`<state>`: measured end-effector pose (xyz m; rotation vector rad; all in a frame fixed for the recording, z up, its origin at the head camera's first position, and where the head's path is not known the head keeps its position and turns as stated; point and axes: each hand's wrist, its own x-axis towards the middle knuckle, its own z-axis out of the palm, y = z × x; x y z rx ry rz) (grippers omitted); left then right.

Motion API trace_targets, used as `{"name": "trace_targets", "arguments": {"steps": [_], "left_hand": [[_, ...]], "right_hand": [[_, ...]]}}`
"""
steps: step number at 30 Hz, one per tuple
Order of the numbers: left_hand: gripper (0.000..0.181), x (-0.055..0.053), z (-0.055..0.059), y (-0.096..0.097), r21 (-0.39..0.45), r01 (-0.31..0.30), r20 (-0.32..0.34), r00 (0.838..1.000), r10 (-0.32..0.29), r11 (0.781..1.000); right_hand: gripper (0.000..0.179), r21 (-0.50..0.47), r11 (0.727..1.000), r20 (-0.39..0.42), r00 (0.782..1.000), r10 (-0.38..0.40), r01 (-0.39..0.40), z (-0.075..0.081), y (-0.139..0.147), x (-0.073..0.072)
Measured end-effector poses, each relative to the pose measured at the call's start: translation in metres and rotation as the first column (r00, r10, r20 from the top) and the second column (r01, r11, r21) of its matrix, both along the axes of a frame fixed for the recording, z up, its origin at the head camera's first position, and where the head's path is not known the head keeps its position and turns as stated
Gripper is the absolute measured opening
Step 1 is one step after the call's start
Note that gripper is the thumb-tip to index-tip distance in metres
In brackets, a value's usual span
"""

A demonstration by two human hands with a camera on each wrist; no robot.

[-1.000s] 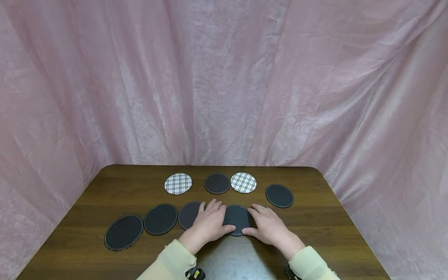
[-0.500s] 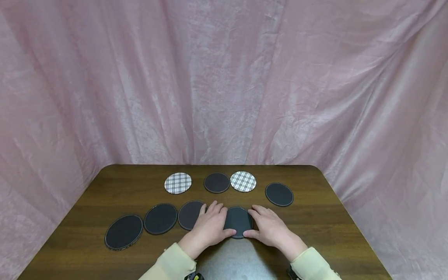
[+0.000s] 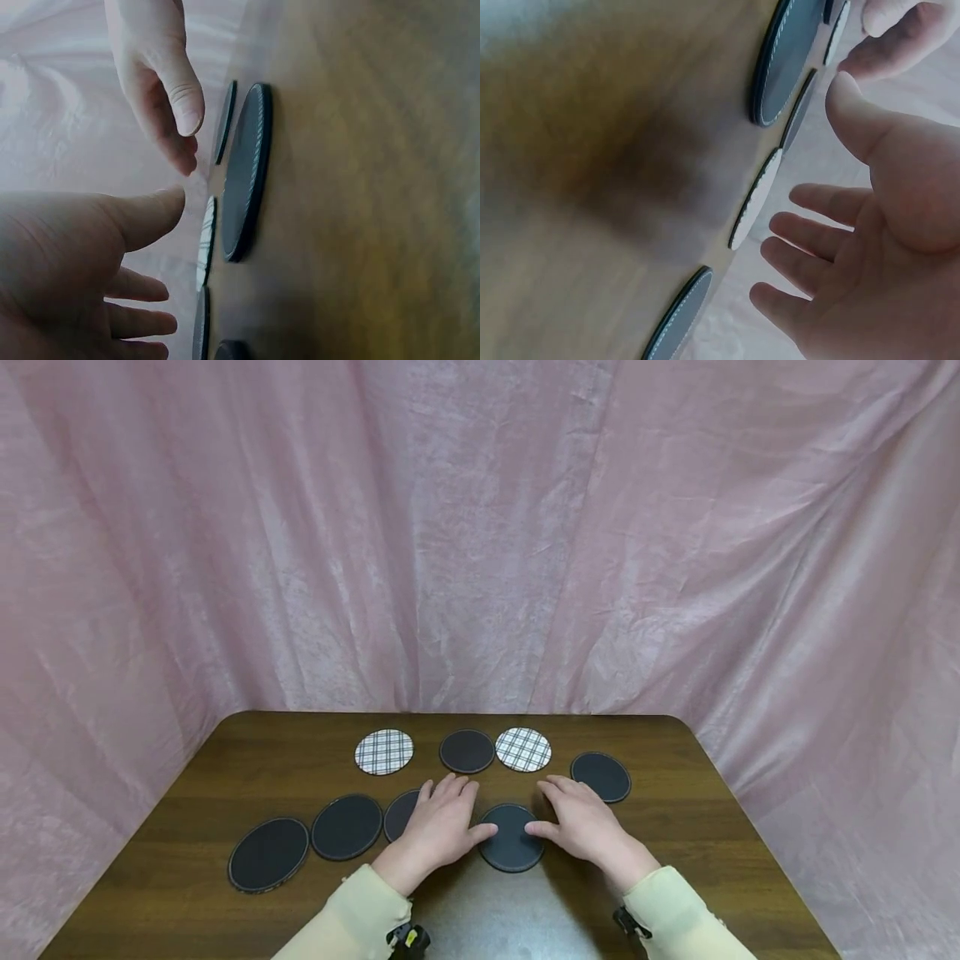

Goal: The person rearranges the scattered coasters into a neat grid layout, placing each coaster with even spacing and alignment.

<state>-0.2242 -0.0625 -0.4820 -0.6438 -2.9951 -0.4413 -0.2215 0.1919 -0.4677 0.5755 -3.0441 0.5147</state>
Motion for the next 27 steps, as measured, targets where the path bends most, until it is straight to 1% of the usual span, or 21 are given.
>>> {"name": "trace_targets", "arguments": {"steps": [5,12,15,19,23,27], "left_hand": [[0.075,-0.012,0.006,-0.003,0.011,-0.012,-0.002,1.0,0.012,1.0],[0.077,-0.036,0.013,0.001,0.004,-0.03,0.007,1.0,0.03,1.0],[0.078,-0.049,0.016,0.007,0.002,-0.03,0.0,1.0,0.03,1.0],[0.078,-0.066,0.019,0.017,0.003,-0.036,-0.008,0.999,0.036,0.999],[0.078,-0.084,0.017,0.028,-0.017,-0.046,0.003,0.999,0.046,0.999],[0.08,-0.097,0.015,0.037,-0.045,-0.055,0.022,0.998,0.056,0.997]], "right_hand": [[0.074,0.017,1.0,0.001,1.0,-0.025,0.025,0.002,0.003,-0.017],[0.076,0.05,0.997,0.025,0.997,-0.067,0.066,0.006,0.007,-0.043],[0.076,0.061,0.994,0.036,0.995,-0.09,0.088,0.008,0.009,-0.054],[0.075,0.072,0.993,0.048,0.994,-0.101,0.097,0.01,0.011,-0.067],[0.076,0.093,0.991,0.059,0.993,-0.103,0.098,0.01,0.011,-0.078],[0.077,0.113,0.989,0.074,0.991,-0.109,0.1,0.011,0.009,-0.088]]}}
